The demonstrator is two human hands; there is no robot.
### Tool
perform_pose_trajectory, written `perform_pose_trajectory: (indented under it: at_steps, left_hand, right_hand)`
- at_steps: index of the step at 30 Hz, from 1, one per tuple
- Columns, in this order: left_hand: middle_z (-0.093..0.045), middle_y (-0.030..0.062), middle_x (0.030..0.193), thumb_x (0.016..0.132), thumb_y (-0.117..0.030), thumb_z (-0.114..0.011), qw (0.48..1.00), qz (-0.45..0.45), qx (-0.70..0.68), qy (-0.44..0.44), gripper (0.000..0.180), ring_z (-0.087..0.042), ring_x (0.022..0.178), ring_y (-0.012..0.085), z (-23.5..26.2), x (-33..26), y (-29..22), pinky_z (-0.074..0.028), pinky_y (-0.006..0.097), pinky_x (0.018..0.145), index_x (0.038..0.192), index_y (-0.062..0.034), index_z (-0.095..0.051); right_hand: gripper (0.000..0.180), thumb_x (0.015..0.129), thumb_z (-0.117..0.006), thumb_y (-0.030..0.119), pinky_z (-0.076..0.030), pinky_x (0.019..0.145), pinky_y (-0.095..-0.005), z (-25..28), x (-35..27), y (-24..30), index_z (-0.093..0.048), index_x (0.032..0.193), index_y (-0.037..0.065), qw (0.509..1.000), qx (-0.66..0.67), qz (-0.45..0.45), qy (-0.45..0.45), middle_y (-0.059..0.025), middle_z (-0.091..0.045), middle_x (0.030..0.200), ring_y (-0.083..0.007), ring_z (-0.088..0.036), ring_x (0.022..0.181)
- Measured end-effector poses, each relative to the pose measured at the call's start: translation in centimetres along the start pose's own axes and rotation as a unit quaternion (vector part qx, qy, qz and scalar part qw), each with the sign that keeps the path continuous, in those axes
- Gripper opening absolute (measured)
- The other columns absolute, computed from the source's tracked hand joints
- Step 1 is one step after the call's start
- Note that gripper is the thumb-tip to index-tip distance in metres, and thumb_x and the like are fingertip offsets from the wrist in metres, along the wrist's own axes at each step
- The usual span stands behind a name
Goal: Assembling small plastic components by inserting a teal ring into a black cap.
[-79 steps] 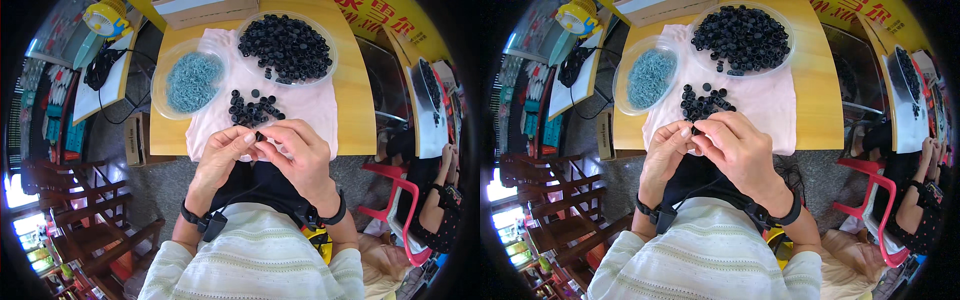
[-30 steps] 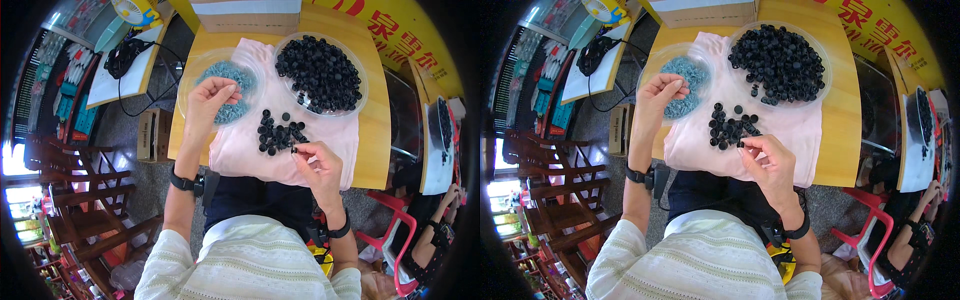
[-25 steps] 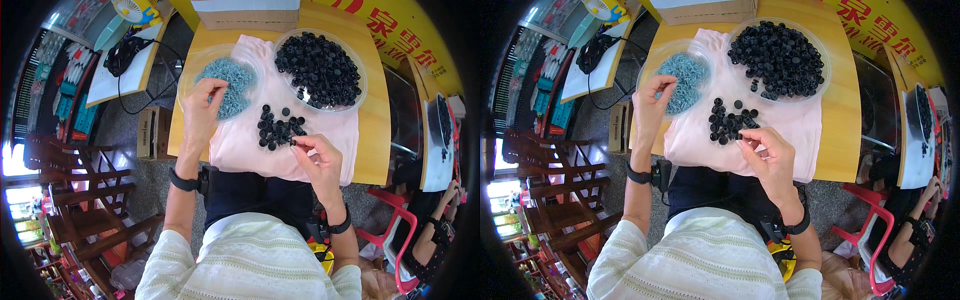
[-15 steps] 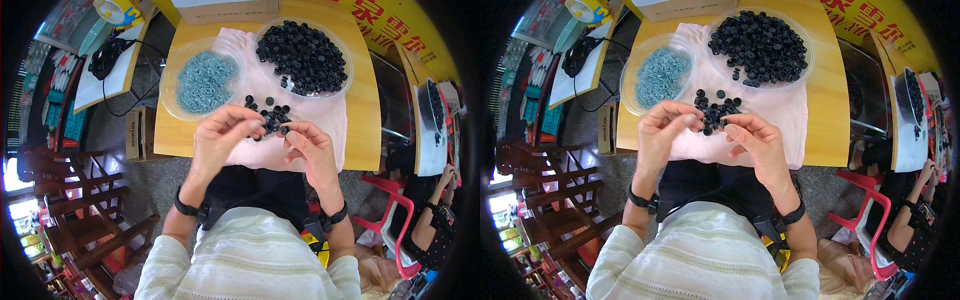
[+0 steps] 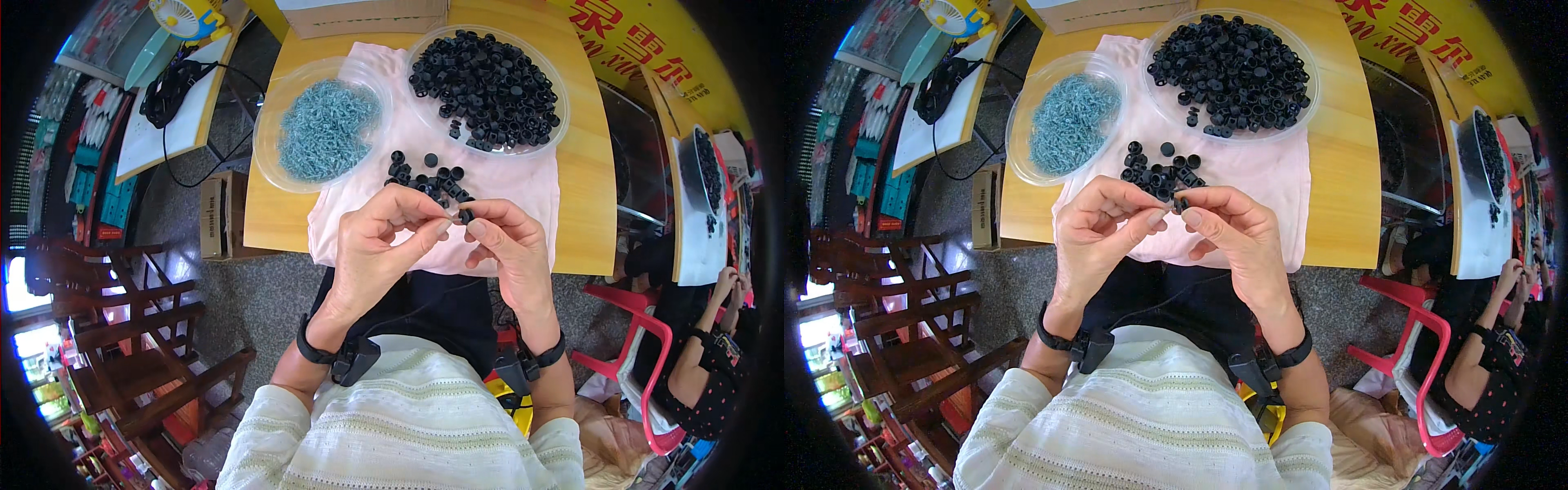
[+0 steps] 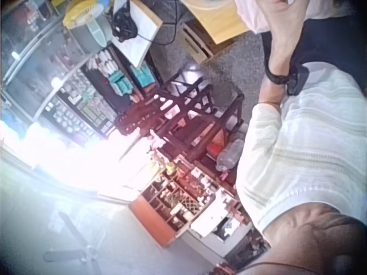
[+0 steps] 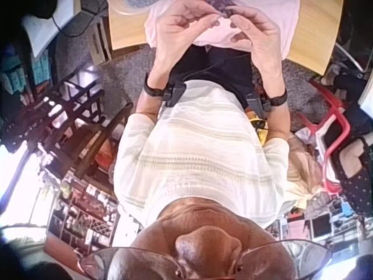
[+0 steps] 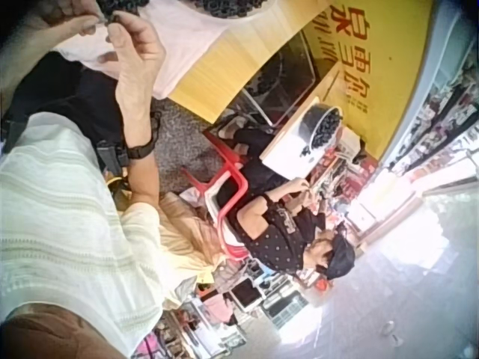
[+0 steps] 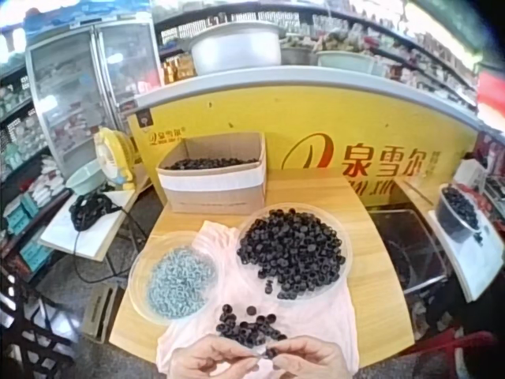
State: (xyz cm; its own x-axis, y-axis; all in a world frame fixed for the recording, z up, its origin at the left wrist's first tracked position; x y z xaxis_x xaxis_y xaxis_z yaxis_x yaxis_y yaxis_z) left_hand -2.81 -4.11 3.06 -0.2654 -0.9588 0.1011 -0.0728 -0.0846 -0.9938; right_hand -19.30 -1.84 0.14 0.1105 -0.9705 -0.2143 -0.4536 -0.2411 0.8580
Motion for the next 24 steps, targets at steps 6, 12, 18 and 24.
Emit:
perform_pose_trajectory:
  at_steps: [6,12,18,24]
  left_hand:
    - [-0.066,0.0035,0.082,0.08,0.002,-0.066,0.996,-0.008,0.084,-0.029,0.011,-0.064,0.078,0.0089,-0.1,-0.2,-0.4,-0.05,0.022,0.07,0.091,0.0006,-0.063]
    - [-0.067,0.0047,0.082,0.079,0.001,-0.068,0.979,-0.066,0.193,-0.023,0.013,-0.066,0.073,0.0113,-0.1,-0.8,-0.7,-0.051,0.022,0.064,0.091,-0.0023,-0.066]
    - [-0.069,0.005,0.084,0.08,-0.001,-0.067,0.99,0.018,0.142,-0.014,0.011,-0.066,0.075,0.0114,-0.1,-1.5,1.8,-0.051,0.022,0.065,0.092,-0.0015,-0.067]
    - [-0.068,0.0062,0.09,0.081,0.0,-0.066,0.991,0.037,0.13,0.005,0.014,-0.066,0.08,0.0125,-0.6,-0.6,3.2,-0.051,0.023,0.067,0.095,-0.0008,-0.067]
  right_hand:
    - [0.022,0.085,-0.067,0.012,-0.051,0.057,-0.0192,-0.2,-0.1,0.0,-0.066,0.104,0.002,0.999,-0.033,0.011,0.0,-0.0027,-0.066,0.087,-0.0068,-0.061,0.074]
    - [0.017,0.085,-0.065,0.005,-0.05,0.059,-0.0172,-0.7,-0.5,0.2,-0.066,0.101,0.002,0.989,-0.121,0.082,0.005,-0.0031,-0.065,0.089,-0.0055,-0.06,0.073]
    - [0.014,0.085,-0.065,0.003,-0.05,0.059,-0.0172,0.1,-0.8,-1.4,-0.066,0.099,0.001,0.992,-0.116,0.056,0.0,-0.0023,-0.065,0.089,-0.0044,-0.058,0.073]
    - [0.015,0.086,-0.065,0.005,-0.05,0.06,-0.0168,1.3,-0.2,-2.0,-0.065,0.1,0.001,0.993,-0.115,-0.002,-0.026,-0.0017,-0.064,0.089,-0.0036,-0.057,0.071]
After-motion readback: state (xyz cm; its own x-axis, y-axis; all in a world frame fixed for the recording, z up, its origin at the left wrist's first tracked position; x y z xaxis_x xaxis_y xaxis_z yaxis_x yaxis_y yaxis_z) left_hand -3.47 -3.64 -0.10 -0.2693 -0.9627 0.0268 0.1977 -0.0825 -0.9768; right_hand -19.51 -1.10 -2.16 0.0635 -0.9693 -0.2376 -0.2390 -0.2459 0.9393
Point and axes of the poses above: each hand's wrist, its own x-axis towards the middle knuckle, its own z-axis out of the back of the hand, y = z × x, the point moved 4 cm from there along x, towards the middle knuckle
